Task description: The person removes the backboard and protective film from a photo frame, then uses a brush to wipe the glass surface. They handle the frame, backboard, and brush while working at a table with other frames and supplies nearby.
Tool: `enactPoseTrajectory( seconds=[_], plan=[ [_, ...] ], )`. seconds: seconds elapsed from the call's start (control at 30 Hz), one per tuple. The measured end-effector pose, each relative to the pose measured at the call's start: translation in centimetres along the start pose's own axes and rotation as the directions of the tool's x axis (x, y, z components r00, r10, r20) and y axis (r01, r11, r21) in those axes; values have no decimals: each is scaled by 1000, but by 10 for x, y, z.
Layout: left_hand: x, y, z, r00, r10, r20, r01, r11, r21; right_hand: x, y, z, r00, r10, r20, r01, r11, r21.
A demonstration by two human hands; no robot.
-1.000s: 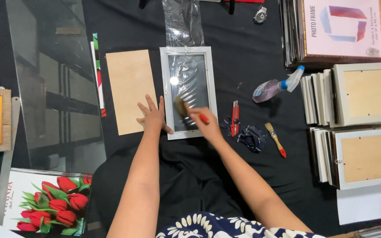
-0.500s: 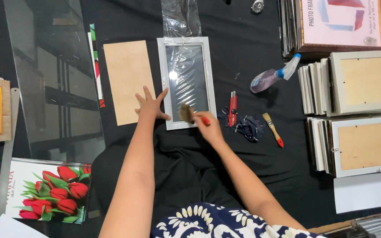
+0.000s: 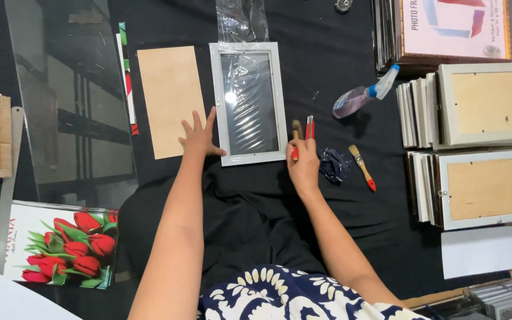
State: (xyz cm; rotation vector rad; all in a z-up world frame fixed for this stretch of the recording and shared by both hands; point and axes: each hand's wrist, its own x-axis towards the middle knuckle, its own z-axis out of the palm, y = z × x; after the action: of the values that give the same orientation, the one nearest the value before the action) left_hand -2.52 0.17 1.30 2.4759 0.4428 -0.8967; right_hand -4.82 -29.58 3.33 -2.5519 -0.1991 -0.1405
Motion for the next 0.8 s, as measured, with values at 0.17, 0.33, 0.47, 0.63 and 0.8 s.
enactPoseTrajectory(
  seconds=[0.17, 0.33, 0.47, 0.63, 0.8],
  plan=[
    [11, -15, 21, 998, 55, -36, -55, 998, 16, 1, -8, 27, 956, -12, 293, -109, 913, 393],
    [-10, -21, 41, 985, 112, -129, -113, 994, -3, 17, 10, -11, 996, 60, -72, -63, 998, -33],
    [-16, -19, 70, 936, 250, -247, -228, 967, 116, 14, 5, -3, 988, 153, 7, -151, 962, 229],
    [17, -26, 107, 836, 401, -375, -284, 900, 330, 19, -26, 39, 905, 361, 226, -418, 650, 634],
    [24, -34, 112, 903, 243, -354, -260, 966, 1, 13, -29, 71, 850, 382, 363, -525, 558, 642]
  ],
)
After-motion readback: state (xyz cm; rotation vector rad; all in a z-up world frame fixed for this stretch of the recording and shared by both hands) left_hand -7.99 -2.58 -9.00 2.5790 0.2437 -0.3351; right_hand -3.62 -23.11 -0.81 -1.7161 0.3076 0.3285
